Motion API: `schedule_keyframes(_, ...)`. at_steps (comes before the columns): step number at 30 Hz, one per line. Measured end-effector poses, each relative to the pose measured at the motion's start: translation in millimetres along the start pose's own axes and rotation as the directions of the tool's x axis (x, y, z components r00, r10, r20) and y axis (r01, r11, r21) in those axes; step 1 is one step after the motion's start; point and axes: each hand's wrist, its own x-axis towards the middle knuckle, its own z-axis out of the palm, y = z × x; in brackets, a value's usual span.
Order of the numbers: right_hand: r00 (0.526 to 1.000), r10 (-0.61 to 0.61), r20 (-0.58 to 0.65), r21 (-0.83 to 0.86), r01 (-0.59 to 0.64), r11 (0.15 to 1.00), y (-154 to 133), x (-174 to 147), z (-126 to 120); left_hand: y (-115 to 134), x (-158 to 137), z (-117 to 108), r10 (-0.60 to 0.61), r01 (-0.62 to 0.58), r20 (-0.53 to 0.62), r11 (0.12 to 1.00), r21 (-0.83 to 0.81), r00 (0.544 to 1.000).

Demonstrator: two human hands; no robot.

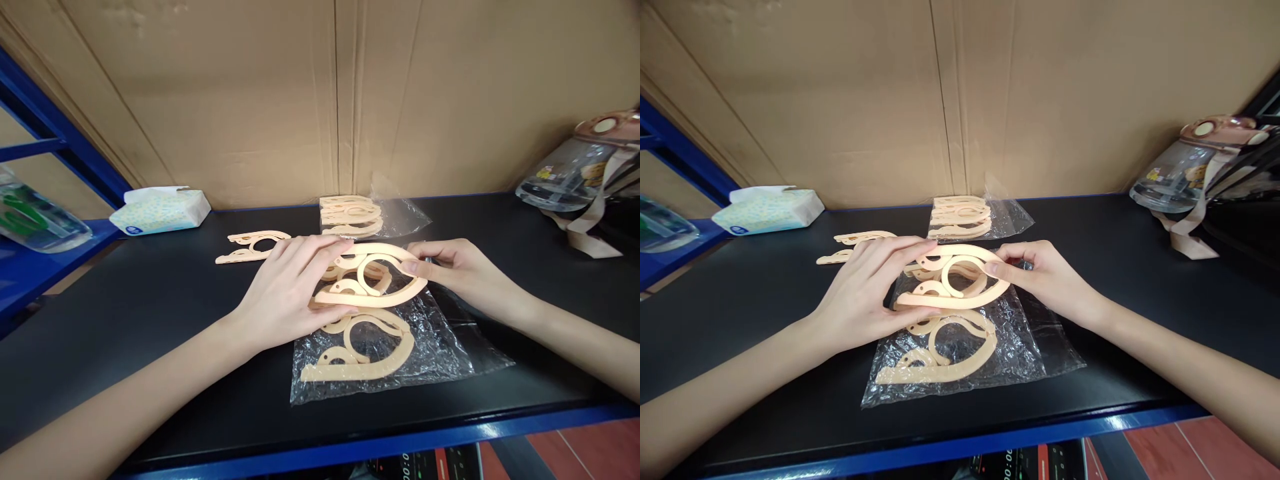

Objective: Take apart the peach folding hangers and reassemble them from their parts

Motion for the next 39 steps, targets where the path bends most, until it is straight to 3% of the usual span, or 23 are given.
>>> schedule_keyframes(3,0.994,-0.110,-0.028,-0.138,0.105,0.985,2,-2,0,0,0,-2,0.015,-0.015,-0.015,1.000,0.021,1.000)
schedule_keyframes(5,0.969,-0.244,-0.041,-0.245,0.227,0.942,2,-4,-1,0,0,-4,0.004,-0.003,-0.022,1.000,0.016,1.000)
schedule_keyframes(9,0.868,-0.490,0.074,-0.505,0.457,0.732,-1,-9,1,6,1,-6,-0.026,0.026,-0.044,1.000,-0.009,0.999)
schedule_keyframes(11,0.832,-0.539,0.132,-0.583,0.505,0.636,-5,-12,3,10,1,-6,-0.023,0.022,-0.056,0.999,-0.030,0.998)
schedule_keyframes(14,0.813,-0.562,0.151,-0.642,0.513,0.570,-10,-15,6,17,1,-4,-0.027,0.023,-0.066,0.998,-0.065,0.997)
schedule_keyframes(17,0.831,-0.538,0.142,-0.651,0.488,0.581,-12,-16,3,18,0,-4,-0.070,0.072,0.022,0.989,-0.132,0.997)
schedule_keyframes(20,0.873,-0.475,0.108,-0.653,0.423,0.629,-12,-12,-13,14,-2,-11,-0.094,0.169,0.304,0.959,-0.229,0.948)
schedule_keyframes(21,0.891,-0.446,0.084,-0.654,0.387,0.650,-11,-11,-22,12,-3,-15,-0.081,0.209,0.434,0.943,-0.258,0.897)
schedule_keyframes(23,0.927,-0.374,0.030,-0.637,0.306,0.707,-8,-10,-45,7,-6,-22,-0.031,0.294,0.658,0.910,-0.293,0.753)
schedule_keyframes(25,0.958,-0.284,0.024,-0.606,0.240,0.758,-4,-10,-69,3,-7,-27,-0.001,0.363,0.777,0.885,-0.292,0.630)
schedule_keyframes(27,0.979,-0.198,0.050,-0.613,0.187,0.768,3,-14,-92,0,-7,-29,0.000,0.394,0.812,0.875,-0.283,0.584)
schedule_keyframes(30,0.992,-0.056,0.110,-0.669,0.116,0.734,14,-21,-112,-3,-4,-28,0.001,0.406,0.824,0.870,-0.281,0.567)
schedule_keyframes(33,0.982,0.034,0.185,-0.676,0.102,0.730,16,-25,-112,-5,-2,-26,-0.007,0.406,0.825,0.873,-0.271,0.566)
schedule_keyframes(39,0.954,0.036,0.297,-0.547,0.139,0.825,-1,-21,-82,-11,-3,-14,-0.031,0.389,0.760,0.872,-0.297,0.649)
